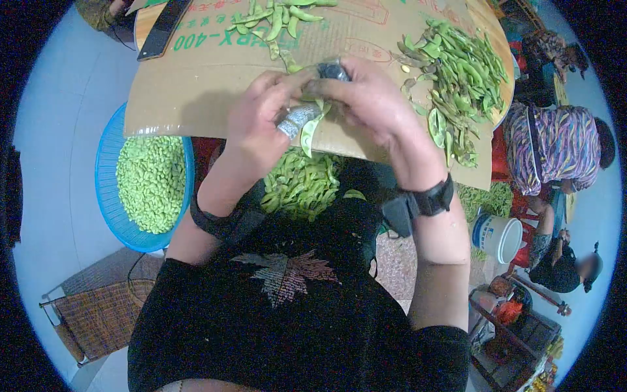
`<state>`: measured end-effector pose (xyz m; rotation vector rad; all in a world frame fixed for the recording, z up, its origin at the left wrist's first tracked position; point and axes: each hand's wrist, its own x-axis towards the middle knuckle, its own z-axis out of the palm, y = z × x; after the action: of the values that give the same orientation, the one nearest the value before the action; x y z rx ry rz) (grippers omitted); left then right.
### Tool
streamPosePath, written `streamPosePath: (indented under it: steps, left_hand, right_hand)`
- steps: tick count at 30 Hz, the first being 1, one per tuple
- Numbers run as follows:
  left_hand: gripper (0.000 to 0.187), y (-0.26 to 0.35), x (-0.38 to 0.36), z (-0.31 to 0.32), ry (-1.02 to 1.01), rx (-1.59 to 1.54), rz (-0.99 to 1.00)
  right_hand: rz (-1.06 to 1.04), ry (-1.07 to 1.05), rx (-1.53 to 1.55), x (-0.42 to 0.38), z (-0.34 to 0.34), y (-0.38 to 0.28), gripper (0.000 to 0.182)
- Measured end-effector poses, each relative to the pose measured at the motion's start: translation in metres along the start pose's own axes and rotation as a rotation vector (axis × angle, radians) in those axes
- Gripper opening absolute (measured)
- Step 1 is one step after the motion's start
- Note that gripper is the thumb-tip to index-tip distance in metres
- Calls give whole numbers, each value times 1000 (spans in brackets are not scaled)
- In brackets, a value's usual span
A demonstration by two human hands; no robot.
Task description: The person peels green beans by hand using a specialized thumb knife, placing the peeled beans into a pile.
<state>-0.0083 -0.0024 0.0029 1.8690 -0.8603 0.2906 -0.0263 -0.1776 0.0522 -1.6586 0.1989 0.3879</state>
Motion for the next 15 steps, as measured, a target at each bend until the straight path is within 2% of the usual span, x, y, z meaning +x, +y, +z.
streamPosePath:
  steps: [2,4,5,8,9,11,15]
  left_hand:
    - [43,-1,1,-3,-18,-52,0]
    - [37,-8,0,1,36,-294,-64]
    - [34,-11,-1,2,65,-413,-96]
    - [27,-14,-5,4,75,-1212,-456]
    - [25,-15,-6,5,84,-1245,-473]
    - [21,-17,-9,8,98,-1315,-503]
    - [21,-20,-11,11,94,-1235,-536]
  right_hand:
    - [-15,53,103,-14,12,-2,12]
    - [-17,24,184,-20,13,3,15]
    - [-94,90,131,-23,18,6,22]
    - [-262,175,9,-24,28,18,25]
    - [-164,90,78,-29,30,16,27]
    - [-139,30,180,-30,32,23,27]
    - [-85,-128,408,-31,27,29,26]
